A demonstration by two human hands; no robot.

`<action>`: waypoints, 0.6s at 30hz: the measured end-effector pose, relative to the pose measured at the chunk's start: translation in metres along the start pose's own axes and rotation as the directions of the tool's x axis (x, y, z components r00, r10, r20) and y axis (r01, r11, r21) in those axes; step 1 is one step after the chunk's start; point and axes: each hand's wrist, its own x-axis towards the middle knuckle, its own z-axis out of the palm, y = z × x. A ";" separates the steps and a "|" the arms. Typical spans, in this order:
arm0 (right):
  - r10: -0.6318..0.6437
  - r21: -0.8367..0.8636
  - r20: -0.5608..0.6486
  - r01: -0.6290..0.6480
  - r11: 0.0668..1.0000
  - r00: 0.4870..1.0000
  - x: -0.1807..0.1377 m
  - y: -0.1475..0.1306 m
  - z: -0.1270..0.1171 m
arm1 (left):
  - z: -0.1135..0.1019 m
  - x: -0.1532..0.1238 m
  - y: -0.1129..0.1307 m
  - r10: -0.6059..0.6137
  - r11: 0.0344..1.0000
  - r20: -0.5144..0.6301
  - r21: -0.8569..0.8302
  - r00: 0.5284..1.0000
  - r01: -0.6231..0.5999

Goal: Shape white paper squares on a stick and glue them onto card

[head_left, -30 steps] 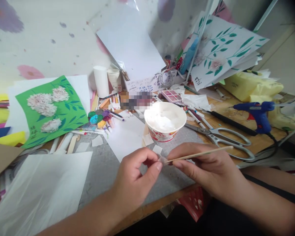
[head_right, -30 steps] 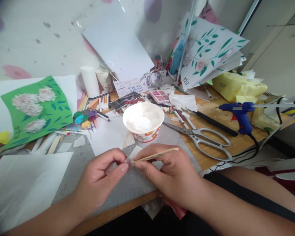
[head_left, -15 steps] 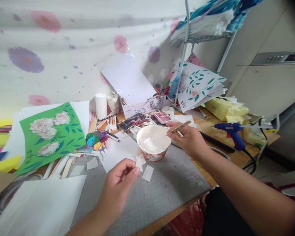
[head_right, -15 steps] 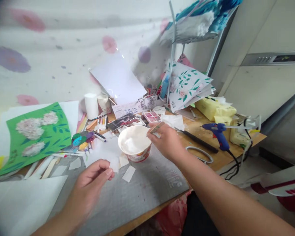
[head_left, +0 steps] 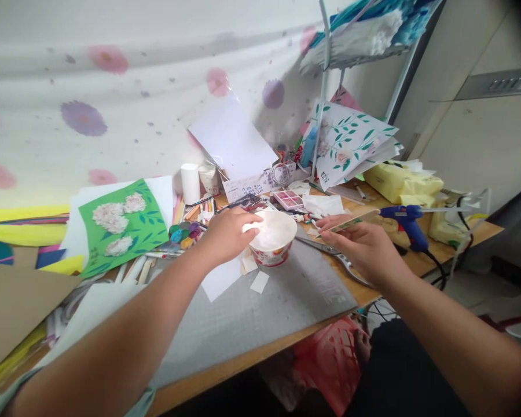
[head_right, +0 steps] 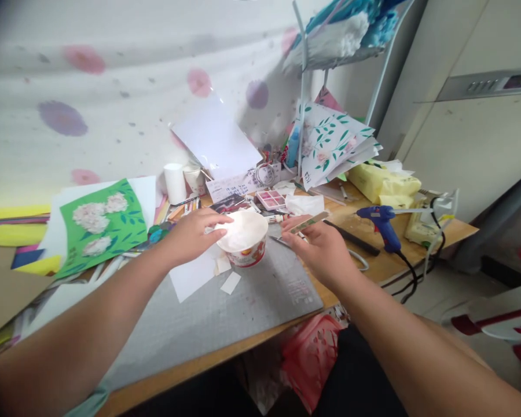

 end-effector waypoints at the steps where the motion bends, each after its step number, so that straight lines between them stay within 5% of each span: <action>1: -0.005 -0.007 0.019 0.005 1.000 1.000 -0.005 -0.001 -0.004 | -0.001 -0.005 -0.001 -0.009 1.000 -0.018 0.011 1.000 0.009; 5: -0.056 -0.079 0.100 0.065 0.995 0.993 -0.025 -0.006 -0.022 | 0.003 -0.040 -0.003 -0.044 0.998 -0.098 0.037 0.994 0.048; 11: -0.052 -0.159 0.137 0.074 0.985 0.989 -0.042 0.000 -0.037 | 0.037 -0.078 -0.007 0.130 0.991 0.290 -0.057 0.948 -0.119; 18: -0.112 -0.138 0.178 0.137 0.981 0.978 -0.050 0.001 -0.030 | 0.056 -0.072 -0.015 0.130 0.988 0.306 -0.125 0.943 -0.096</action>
